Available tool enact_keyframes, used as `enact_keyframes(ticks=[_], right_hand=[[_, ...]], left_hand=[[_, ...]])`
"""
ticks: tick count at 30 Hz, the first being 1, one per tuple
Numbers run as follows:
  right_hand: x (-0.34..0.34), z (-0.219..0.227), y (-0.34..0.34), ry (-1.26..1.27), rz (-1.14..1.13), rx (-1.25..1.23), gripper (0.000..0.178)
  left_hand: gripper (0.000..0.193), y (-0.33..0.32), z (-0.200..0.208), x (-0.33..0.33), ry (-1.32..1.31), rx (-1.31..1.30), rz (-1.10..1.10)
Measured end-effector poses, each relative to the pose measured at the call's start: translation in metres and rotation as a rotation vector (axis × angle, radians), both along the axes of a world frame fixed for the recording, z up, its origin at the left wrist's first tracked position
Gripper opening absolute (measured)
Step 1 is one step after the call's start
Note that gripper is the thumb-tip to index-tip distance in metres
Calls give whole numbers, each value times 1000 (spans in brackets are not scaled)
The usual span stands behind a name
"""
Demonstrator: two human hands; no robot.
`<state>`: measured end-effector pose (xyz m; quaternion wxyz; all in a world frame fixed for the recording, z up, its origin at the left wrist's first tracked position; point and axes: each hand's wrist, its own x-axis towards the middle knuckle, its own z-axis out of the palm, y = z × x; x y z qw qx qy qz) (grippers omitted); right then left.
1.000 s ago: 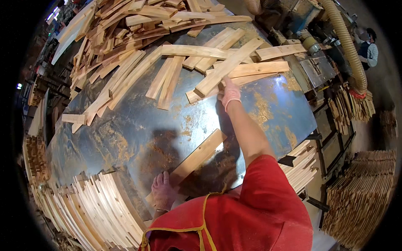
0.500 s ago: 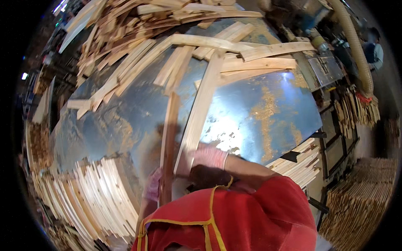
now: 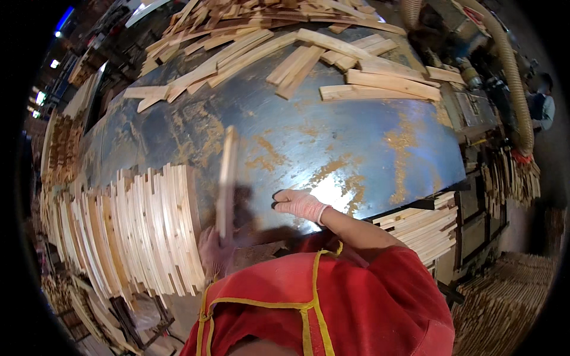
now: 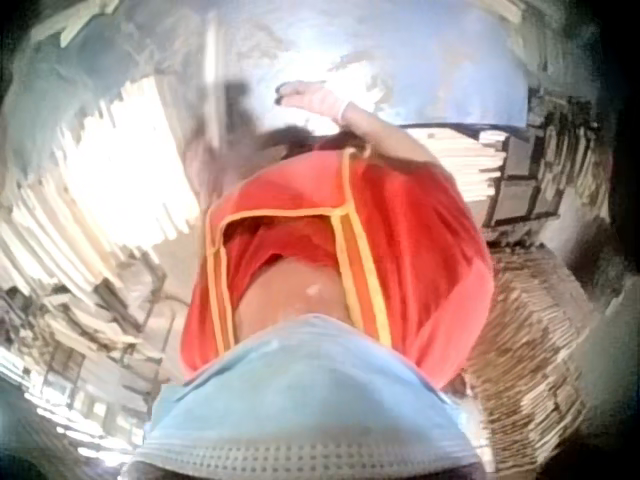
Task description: The person sorts through a large pile of wooden planks on a metal table, picking up pieces and arranging them into a neat stack. The task involves repetitive handling of the wood pieces to organize them.
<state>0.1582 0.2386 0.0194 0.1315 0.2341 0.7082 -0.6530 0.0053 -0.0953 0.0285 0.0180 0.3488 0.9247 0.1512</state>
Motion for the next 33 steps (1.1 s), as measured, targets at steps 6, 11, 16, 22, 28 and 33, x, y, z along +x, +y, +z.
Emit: enact_keyframes(ticks=[6,11,16,22,28,33], right_hand=[[16,-10,37,-92,-154,-106,55],[26,-17,112,-14,-363,-41,59],[66,23,288,0,-547,414,55],[100,47,524,12,-871,1173,63],[66,42,641,-279,-247,1556,72],[13,39,618,-312,-81,1116,70]], left_hand=[[62,-76,-34,7,383,-215,185],[76,0,-77,-4,571,-352,-149],[82,190,-46,18,-27,-158,-82],[85,253,-68,10,140,-171,-113],[86,267,-47,7,36,-237,-142],[89,263,-53,4,93,-172,-207]])
